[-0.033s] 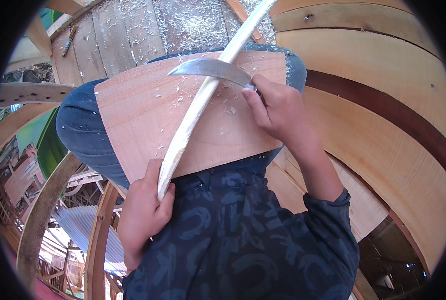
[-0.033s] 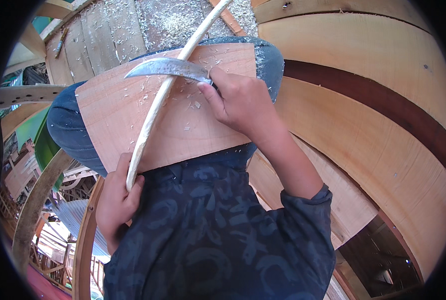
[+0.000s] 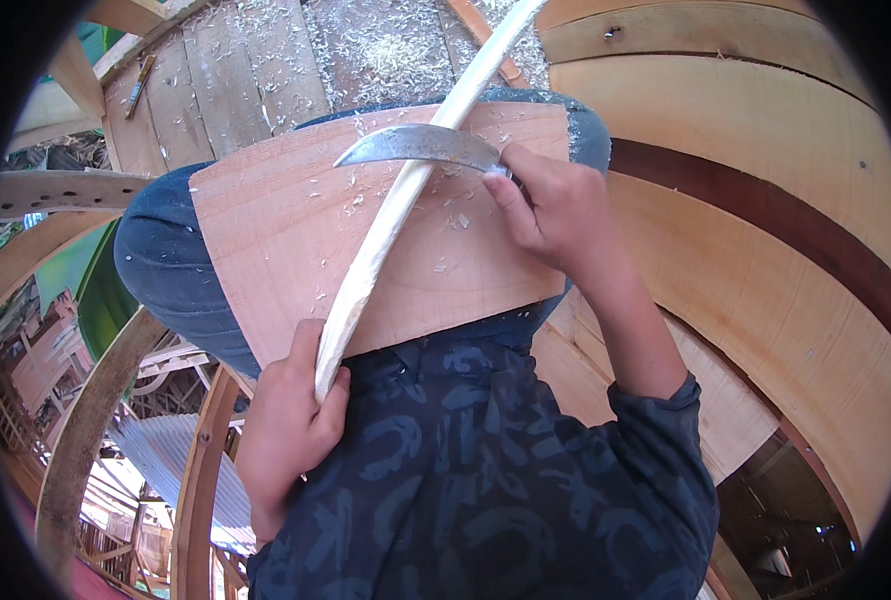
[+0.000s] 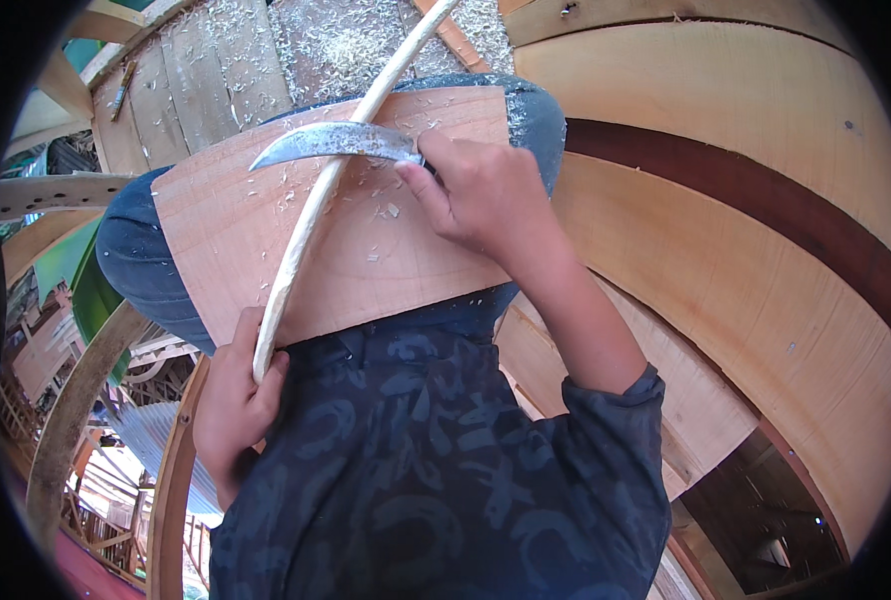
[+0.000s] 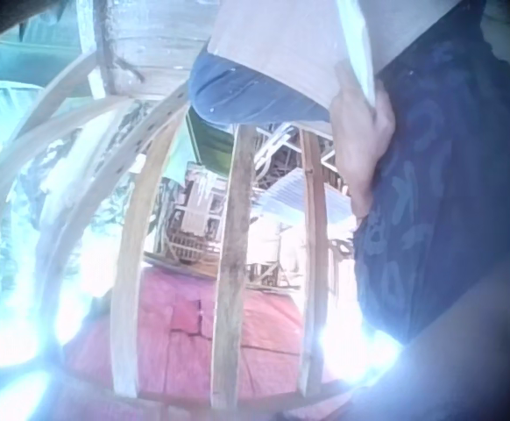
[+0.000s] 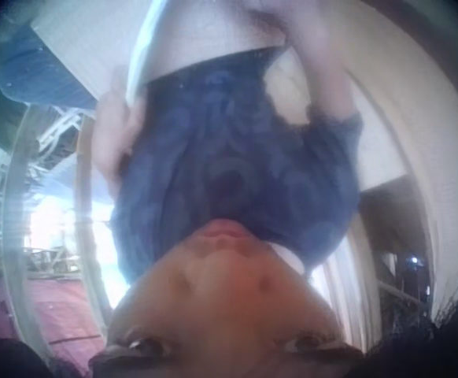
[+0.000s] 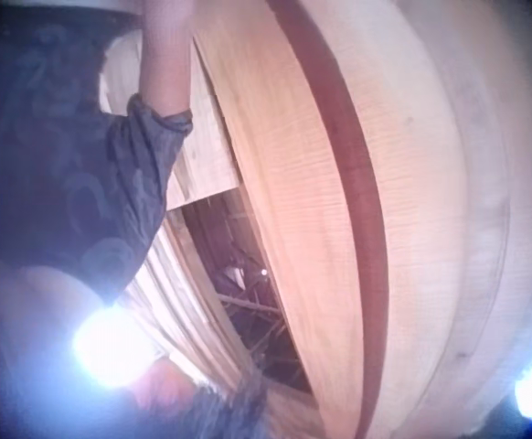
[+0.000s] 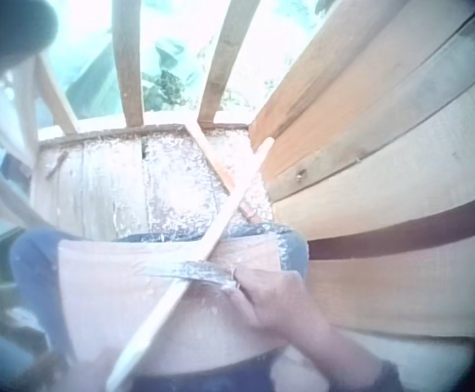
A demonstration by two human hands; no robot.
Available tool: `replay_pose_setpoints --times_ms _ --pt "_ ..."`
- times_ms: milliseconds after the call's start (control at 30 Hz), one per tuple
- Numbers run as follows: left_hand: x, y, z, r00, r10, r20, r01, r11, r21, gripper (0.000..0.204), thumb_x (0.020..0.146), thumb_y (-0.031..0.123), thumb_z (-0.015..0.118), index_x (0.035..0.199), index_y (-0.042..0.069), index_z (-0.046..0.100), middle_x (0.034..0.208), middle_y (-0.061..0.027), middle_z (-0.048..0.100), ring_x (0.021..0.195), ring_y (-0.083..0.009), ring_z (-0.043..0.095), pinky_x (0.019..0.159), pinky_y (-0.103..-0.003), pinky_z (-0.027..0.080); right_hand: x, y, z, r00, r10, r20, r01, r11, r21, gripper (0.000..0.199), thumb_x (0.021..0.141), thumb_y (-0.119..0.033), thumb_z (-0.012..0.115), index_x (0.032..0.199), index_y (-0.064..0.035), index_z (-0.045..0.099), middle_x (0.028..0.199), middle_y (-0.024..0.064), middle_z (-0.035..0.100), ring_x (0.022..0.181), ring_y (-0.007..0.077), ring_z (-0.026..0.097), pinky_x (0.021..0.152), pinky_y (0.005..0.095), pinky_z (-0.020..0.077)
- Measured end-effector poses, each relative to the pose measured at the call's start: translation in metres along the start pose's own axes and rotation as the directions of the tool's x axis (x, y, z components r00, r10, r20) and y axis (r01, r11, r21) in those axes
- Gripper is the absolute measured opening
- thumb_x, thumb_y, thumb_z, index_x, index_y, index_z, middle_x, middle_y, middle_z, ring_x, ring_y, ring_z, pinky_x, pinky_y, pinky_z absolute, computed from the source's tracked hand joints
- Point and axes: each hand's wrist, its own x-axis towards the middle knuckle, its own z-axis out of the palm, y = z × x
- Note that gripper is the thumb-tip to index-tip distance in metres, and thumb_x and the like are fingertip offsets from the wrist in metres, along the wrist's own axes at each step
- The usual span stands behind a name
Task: The person sits on a wooden floor and uses a curved knife to shave and shape a long, thin piece of light-colored wood held in their left hand. They repeatedly draw the knife along the wood's length, removing thin shavings and refining its profile.
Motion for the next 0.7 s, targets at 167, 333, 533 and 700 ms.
replay_pose_setpoints --times_ms 167,333,533,700 --pt "-0.002 0.005 0.007 0.997 -0.003 -0.079 0.008 0.998 0.06 0.032 0.084 0.008 0.054 0.114 0.002 0.045 0.071 -0.0295 0.059 0.072 -0.05 0.059 0.064 -0.052 0.044 0.012 0.021 -0.001 0.979 0.182 -0.089 -0.184 0.983 -0.014 0.035 0.094 -0.036 0.054 0.077 -0.0057 0.059 0.056 0.0168 0.058 0.056 0.0359 0.062 0.051 0.0437 0.0483" --pt "-0.003 0.005 0.005 0.997 0.025 -0.069 -0.021 0.998 0.067 0.032 0.084 0.008 0.054 0.114 0.001 0.045 0.072 -0.0302 0.059 0.072 -0.0498 0.059 0.064 -0.052 0.044 -0.007 -0.003 0.001 0.964 -0.258 0.071 0.26 0.965 -0.03 0.033 0.093 -0.035 0.054 0.077 -0.0065 0.058 0.059 0.0163 0.06 0.055 0.0361 0.062 0.051 0.0435 0.0493" --pt "-0.005 0.002 0.006 0.997 0.006 -0.079 0.001 0.996 0.092 0.032 0.084 0.008 0.055 0.114 0.002 0.044 0.072 -0.0298 0.059 0.072 -0.0498 0.059 0.064 -0.051 0.044 0.042 0.064 -0.028 0.941 0.304 -0.151 -0.319 0.943 -0.094 0.037 0.096 -0.035 0.049 0.082 -0.0052 0.065 0.064 0.0196 0.062 0.065 0.0397 0.064 0.059 0.0476 0.0507" --pt "-0.002 0.002 0.003 0.995 0.039 -0.087 -0.034 0.998 0.051 0.03 0.085 0.006 0.052 0.115 0.003 0.047 0.064 -0.0175 0.055 0.056 -0.0323 0.056 0.057 -0.039 0.043 0.019 0.037 -0.009 0.999 0.011 -0.038 -0.012 0.999 -0.03 0.037 0.095 -0.035 0.05 0.081 -0.0058 0.066 0.063 0.02 0.061 0.065 0.0388 0.064 0.058 0.0461 0.0503"
